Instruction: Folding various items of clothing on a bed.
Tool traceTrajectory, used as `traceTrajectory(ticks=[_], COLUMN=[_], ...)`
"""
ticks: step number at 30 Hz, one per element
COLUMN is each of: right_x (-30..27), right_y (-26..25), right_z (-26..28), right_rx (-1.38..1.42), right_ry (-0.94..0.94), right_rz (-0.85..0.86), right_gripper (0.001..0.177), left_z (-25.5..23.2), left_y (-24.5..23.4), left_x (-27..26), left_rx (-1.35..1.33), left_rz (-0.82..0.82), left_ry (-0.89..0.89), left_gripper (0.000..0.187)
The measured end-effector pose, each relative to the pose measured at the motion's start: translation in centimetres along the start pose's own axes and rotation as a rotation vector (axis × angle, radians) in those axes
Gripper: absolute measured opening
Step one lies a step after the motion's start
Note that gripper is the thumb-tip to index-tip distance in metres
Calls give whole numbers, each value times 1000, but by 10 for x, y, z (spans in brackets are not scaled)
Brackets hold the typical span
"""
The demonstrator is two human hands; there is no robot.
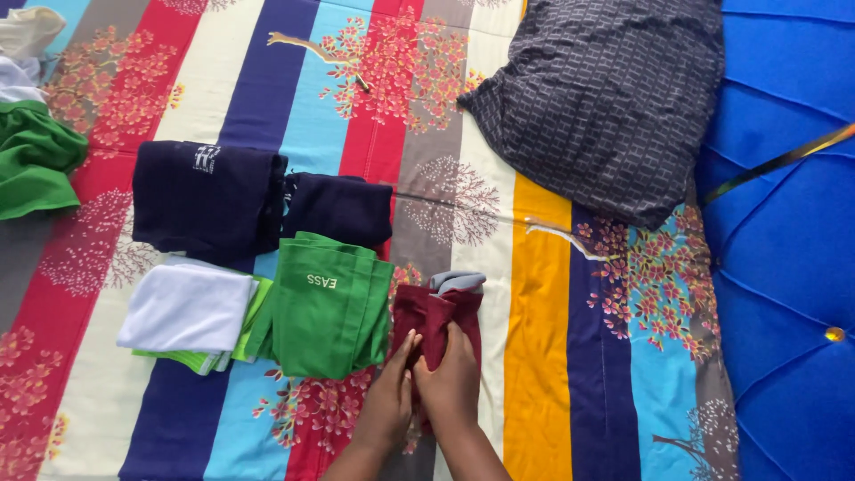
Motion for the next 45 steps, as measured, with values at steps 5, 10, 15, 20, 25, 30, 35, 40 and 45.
traceTrajectory(ticks=[5,10,15,20,25,30,35,40,45], right_x=[1,-10,-13,-8,-5,-28,-34,-14,6], right_y=[20,42,-14,-3,7,22,2,-63,-110], right_z=[17,-13,5,-72,-112,-103,-113,-53,6], right_rx=[75,186,-276,-159,175,911,912,406,233], right_ry=[80,124,-234,-28,423,691,432,-35,-406], right_rz=[98,106,-217,-235,-22,183,73,-55,-171], right_gripper=[72,58,46,69,68,54,61,38,31], left_z=[14,22,17,36,46,139,114,53,49], left_y=[-11,-15,-10,4,1,33,34,23,26], left_x=[-1,2,-5,7,19,44,32,17,31], left_rx=[-15,-6,331,288,275,-470,-658,-678,-817], left_rz=[-14,-49,-214,-365,-355,-111,62,70,-15], left_ry=[-87,-153,-125,-75,-480,-664,-619,-522,-513], left_gripper=[58,59,77,78,80,86,52,40,72])
Point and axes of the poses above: each hand's wrist, its own x-axis towards the middle knuckle, its own y-axis out of the palm, z = x × y, the point moved 9 cm from there along x, towards the middle knuckle, and after that the axes turned 15 degrees about -y, right-handed, at the moved point
